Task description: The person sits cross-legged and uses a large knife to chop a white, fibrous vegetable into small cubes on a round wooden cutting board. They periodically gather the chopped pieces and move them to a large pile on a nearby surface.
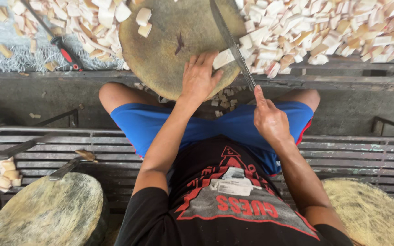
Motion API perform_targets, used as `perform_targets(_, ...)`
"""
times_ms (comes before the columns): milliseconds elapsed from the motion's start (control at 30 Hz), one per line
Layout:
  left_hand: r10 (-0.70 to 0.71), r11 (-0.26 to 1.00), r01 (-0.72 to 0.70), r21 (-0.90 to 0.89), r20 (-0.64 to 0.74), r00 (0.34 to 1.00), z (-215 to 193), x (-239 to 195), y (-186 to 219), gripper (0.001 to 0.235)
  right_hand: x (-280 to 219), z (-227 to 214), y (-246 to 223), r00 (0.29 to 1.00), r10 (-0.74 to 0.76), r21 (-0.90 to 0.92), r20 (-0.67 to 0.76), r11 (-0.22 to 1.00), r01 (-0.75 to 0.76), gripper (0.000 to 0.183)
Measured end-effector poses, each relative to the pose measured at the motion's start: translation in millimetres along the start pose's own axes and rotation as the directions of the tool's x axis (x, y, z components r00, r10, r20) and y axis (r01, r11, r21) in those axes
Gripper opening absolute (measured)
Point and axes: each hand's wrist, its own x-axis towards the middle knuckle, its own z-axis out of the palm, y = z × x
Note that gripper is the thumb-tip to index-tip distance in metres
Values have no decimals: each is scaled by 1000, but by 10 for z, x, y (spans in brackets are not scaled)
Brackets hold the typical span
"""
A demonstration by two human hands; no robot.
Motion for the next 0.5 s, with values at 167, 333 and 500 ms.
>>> perform_targets(167, 39, 999, -39, -16, 16, 999, 34, -15, -97, 51, -16, -170, 63, 976, 10, 221, -217, 974, 39, 71)
perform_targets(333, 23, 998, -22, -57, 12, 1000, 73, 14, -119, 46, -44, -96, 98, 908, -83, 241, -411, 951, 196, 68)
perform_targets(500, 51, 999, -51, -12, -22, 998, 54, 22, -120, 43, 26, -18, -22, 999, -32, -9, 36, 999, 32, 69)
